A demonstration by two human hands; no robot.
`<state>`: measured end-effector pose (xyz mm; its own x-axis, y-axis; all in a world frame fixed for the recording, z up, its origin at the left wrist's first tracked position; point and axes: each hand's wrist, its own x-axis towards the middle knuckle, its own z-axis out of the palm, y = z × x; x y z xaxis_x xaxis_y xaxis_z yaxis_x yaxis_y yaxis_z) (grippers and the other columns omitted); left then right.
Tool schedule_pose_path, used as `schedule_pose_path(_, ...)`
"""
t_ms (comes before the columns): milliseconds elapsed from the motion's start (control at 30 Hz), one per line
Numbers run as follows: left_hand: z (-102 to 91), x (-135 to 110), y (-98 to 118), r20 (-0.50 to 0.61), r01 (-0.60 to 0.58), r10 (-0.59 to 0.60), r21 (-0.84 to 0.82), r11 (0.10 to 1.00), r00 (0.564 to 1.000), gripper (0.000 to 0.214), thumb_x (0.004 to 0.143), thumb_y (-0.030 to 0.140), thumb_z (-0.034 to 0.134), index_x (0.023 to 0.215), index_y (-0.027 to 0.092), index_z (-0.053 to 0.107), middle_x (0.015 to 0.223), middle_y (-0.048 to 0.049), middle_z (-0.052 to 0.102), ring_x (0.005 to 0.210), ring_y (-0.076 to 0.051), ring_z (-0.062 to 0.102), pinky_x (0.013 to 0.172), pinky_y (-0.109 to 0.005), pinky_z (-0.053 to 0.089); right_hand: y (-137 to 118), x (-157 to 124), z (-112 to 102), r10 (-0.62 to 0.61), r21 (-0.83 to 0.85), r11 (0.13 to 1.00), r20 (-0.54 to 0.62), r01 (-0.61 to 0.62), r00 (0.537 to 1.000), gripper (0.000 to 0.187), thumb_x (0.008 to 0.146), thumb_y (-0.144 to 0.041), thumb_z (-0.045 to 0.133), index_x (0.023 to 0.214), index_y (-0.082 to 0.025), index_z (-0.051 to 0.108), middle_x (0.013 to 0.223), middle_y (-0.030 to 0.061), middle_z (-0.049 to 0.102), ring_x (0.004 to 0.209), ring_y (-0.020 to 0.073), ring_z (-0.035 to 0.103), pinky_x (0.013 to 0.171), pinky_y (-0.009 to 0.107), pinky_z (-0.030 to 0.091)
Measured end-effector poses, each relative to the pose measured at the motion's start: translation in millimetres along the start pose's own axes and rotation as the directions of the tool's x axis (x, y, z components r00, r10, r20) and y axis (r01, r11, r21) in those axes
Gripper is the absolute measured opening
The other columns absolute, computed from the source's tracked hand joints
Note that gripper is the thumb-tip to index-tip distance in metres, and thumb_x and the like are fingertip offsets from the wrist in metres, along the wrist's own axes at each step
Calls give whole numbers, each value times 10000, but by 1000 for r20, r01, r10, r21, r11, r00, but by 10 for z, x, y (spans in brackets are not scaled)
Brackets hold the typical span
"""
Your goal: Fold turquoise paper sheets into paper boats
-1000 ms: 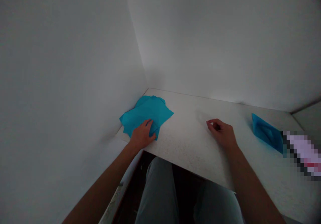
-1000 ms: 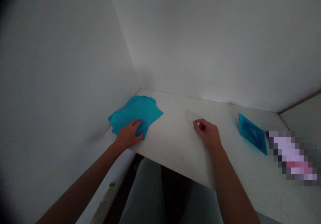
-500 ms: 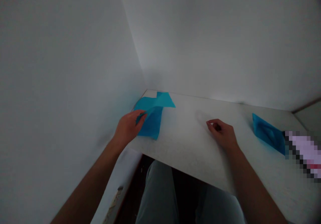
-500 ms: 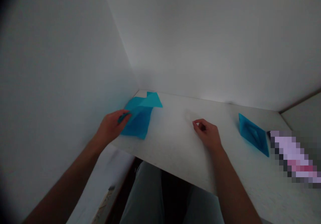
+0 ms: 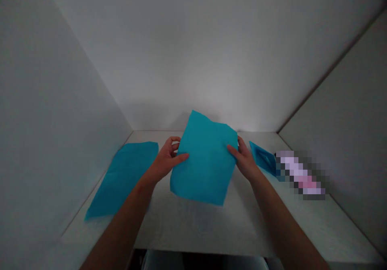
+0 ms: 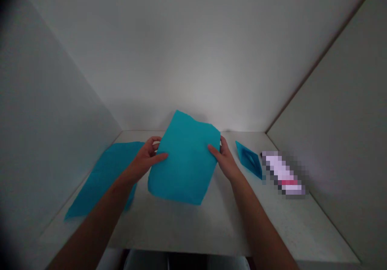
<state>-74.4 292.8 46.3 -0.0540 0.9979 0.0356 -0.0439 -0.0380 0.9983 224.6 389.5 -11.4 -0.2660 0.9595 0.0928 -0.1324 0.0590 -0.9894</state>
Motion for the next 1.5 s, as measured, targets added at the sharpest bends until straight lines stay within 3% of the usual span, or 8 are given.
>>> schedule_pose_path(167,192,283,-500,-17,-22,23,16,1000,1000,939,783,501,958,1538,292,441,1076,-10,754,761,-159,746,675,-273,599,-62,-38,-259,91,7,996,-83,-91,992,1352,783,-655,960,1762,-384,69,1366,118,806,1098,351,818,972,572,693)
schedule_pose_path(300,180,340,-796,-72,52,-39,187,981,997,642,823,533,890,1329,229,638,1130,-40,708,741,-153,731,633,-281,565,9,-49,-358,141,-129,983,64,-131,988,1108,823,-607,947,1704,-378,316,1562,152,685,1213,354,787,997,552,700)
schedule_pose_path(600,112,332,-824,-44,97,-91,155,983,995,940,820,543,901,1577,267,417,1017,-19,774,766,-193,730,649,-298,551,96,-38,-370,131,-274,960,229,-65,965,727,872,-543,919,1508,-356,621,1463,83,711,1227,317,759,1013,504,696)
schedule_pose_path(833,77,395,-714,-152,-40,59,123,992,987,702,792,511,915,1374,206,669,934,-27,796,826,-194,726,773,-330,560,197,-2,-359,-122,-148,979,117,139,986,1263,917,-481,905,1812,-391,19,1239,57,821,1035,266,793,950,492,690)
schedule_pose_path(1000,44,342,-637,-273,-314,376,246,917,886,502,789,347,948,1252,251,781,820,30,739,733,-141,597,736,-287,506,142,-17,-321,-552,-351,783,-11,513,834,1158,985,-409,853,1832,-406,62,1004,-10,812,962,255,770,1151,569,587)
schedule_pose_path(1167,-7,261,-568,-195,-513,621,408,755,759,257,824,247,942,1039,271,802,805,44,692,724,-127,592,696,-254,493,68,-58,-351,-713,-532,602,-22,596,701,1051,996,-352,835,1828,-374,193,976,19,812,1088,308,767,1195,630,547)
schedule_pose_path(1333,-190,308,-535,49,-489,562,559,670,826,70,893,266,862,924,249,801,781,23,746,704,-141,663,701,-262,538,90,-10,-528,-545,-648,500,279,574,790,296,1022,-279,777,1311,-340,785,1224,70,832,1116,282,783,1024,489,641)
schedule_pose_path(1500,-379,366,-596,353,-375,185,605,703,917,239,878,209,753,1071,289,869,1148,-51,871,1070,-255,809,1016,-421,619,106,7,-595,-131,-668,516,556,536,821,284,968,-317,824,1251,-318,842,1291,82,838,1204,309,780,1092,534,610)
